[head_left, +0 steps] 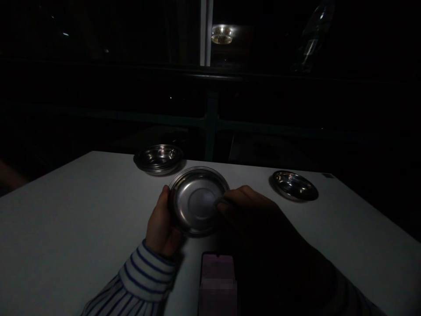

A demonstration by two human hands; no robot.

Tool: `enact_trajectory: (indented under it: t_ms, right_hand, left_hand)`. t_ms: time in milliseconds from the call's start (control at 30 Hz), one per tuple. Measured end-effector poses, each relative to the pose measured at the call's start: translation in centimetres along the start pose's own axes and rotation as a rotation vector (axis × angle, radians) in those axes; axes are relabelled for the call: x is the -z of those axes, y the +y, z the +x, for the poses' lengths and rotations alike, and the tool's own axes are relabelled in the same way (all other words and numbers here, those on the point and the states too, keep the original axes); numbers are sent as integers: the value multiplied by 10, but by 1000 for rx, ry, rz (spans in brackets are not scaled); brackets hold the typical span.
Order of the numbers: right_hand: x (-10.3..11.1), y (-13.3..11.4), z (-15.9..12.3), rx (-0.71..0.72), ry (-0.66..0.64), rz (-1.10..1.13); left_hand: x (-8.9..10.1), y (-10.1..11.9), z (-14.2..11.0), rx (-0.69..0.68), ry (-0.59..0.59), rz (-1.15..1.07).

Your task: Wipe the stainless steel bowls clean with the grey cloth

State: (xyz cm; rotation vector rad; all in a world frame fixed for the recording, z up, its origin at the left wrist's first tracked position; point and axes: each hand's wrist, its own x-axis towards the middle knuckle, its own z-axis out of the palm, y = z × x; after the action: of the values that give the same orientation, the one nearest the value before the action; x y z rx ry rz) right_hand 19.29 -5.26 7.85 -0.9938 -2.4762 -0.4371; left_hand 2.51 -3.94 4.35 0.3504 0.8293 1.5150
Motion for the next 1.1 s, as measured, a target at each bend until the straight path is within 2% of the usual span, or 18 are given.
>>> enact_trajectory:
  t_ms: [67, 233, 333, 400, 433, 567, 633, 700, 767, 833, 867, 933, 1033, 1100]
  right_hand:
    - [1, 2, 0, -4, -16, 6]
    - [-8, -1, -1, -46, 79, 22]
    - [-19, -10, 0, 49, 56, 46]
    - [-23, -11, 1, 129, 94, 58]
    - [-24, -10, 1, 118, 135, 59]
    - [-26, -9, -2, -68, 226, 41]
    - [-31, -15, -4, -30, 221, 35]
    - [-36, -20, -5, 69, 118, 71]
    - [-37, -20, -4, 76, 166, 77]
    - [-34, -16, -2, -26, 249, 74]
    - [-32, -14, -1, -97, 259, 79]
    - [-31, -14, 0, -133, 245, 74]
    - [-36, -20, -1, 36, 130, 57]
    - [-38, -19, -1, 95, 144, 83]
  left_hand:
    - [0, 0, 0, 7, 2, -3]
    - [-2, -6, -1, 109, -8, 3]
    - [-2, -9, -1, 105, 13, 6]
    - [-2, -9, -1, 132, -2, 8]
    - [-3, -9, -2, 145, -13, 9]
    - [-4, -10, -5, 160, -19, 22]
    - [-4, -11, -4, 165, 1, 30]
    - [-3, -11, -4, 171, 19, 37]
    - [-3, -11, -4, 173, 17, 44]
    - [-4, -12, -6, 175, -3, 51]
    - [-5, -12, -6, 177, -11, 53]
    - [-5, -12, -7, 177, -7, 51]
    - [-3, -11, -6, 184, 10, 52]
    - [-2, -12, -5, 184, 11, 69]
